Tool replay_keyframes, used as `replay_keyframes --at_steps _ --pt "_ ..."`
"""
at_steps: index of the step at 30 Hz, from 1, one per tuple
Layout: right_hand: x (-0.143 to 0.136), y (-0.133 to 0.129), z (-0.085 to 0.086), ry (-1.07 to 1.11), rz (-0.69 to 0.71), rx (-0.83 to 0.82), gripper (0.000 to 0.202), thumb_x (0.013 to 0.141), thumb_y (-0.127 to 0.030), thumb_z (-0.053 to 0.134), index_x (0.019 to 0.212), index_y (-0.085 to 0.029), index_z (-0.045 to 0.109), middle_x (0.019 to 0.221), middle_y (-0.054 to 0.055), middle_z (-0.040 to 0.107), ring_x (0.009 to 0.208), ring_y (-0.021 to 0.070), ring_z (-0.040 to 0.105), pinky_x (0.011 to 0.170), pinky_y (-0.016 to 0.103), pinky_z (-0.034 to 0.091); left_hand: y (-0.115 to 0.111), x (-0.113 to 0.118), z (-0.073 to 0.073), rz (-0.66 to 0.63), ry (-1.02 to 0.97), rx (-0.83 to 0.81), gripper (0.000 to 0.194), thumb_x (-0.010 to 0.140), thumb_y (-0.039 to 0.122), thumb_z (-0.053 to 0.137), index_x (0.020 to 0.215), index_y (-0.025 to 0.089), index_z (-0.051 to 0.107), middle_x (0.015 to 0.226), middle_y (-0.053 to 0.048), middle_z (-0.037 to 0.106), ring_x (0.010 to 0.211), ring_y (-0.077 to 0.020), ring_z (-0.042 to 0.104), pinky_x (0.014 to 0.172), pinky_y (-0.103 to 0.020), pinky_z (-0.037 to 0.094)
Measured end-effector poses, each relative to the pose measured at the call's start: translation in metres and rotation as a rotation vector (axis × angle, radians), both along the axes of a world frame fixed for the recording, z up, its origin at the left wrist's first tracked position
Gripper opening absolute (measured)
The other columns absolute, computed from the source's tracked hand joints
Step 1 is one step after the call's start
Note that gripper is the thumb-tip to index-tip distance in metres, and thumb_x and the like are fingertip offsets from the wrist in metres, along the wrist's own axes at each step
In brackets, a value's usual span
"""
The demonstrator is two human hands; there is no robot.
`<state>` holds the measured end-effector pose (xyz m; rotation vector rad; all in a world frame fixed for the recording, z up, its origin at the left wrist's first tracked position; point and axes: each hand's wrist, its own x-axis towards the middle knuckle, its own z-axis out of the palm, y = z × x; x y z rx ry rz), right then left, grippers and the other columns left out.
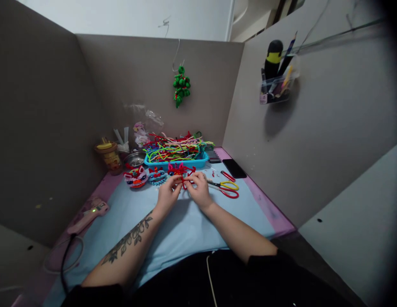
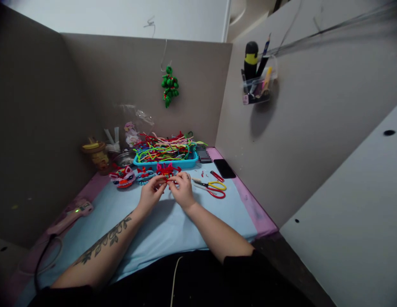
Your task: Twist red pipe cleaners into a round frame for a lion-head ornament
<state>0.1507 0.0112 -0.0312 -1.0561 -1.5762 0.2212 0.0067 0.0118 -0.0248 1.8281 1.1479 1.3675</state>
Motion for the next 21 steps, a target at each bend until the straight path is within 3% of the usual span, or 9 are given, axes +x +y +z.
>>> replay_keyframes --at_steps 5,14,21 --pt "-0.0004 0.0014 -0.0006 0.006 -0.001 -0.001 0.010 0.077 -0.026 0.061 0.083 -0.023 0.069 0.087 0.004 0.051 0.092 0.0197 0.049 0.088 0.037 0.038 -0.0016 0.0004 -0.0008 -0.010 0.028 0.047 0.028 0.079 0.030 0.056 0.105 0.020 0.054 0.097 -0.007 0.067 0.086 -0.0191 0.065 0.064 -0.026 0.048" --pt "-0.0009 0.0024 0.0011 0.028 -0.001 -0.024 0.012 0.079 -0.022 0.056 0.076 -0.021 0.067 0.085 0.003 0.053 0.090 0.0182 0.050 0.085 0.034 0.039 -0.0048 0.0033 0.0006 -0.022 0.031 0.012 0.027 0.079 0.031 0.057 0.103 0.020 0.051 0.088 -0.006 0.069 0.079 -0.0181 0.066 0.060 -0.025 0.046" --pt "-0.0009 -0.0011 0.0007 -0.071 -0.029 0.038 0.013 0.082 -0.023 0.055 0.080 -0.022 0.067 0.087 0.005 0.053 0.091 0.0198 0.048 0.085 0.036 0.038 0.0017 0.0070 0.0032 -0.096 -0.336 -0.231 0.042 0.070 0.037 0.066 0.100 0.019 0.043 0.070 0.001 0.064 0.059 -0.0120 0.060 0.054 -0.022 0.044"
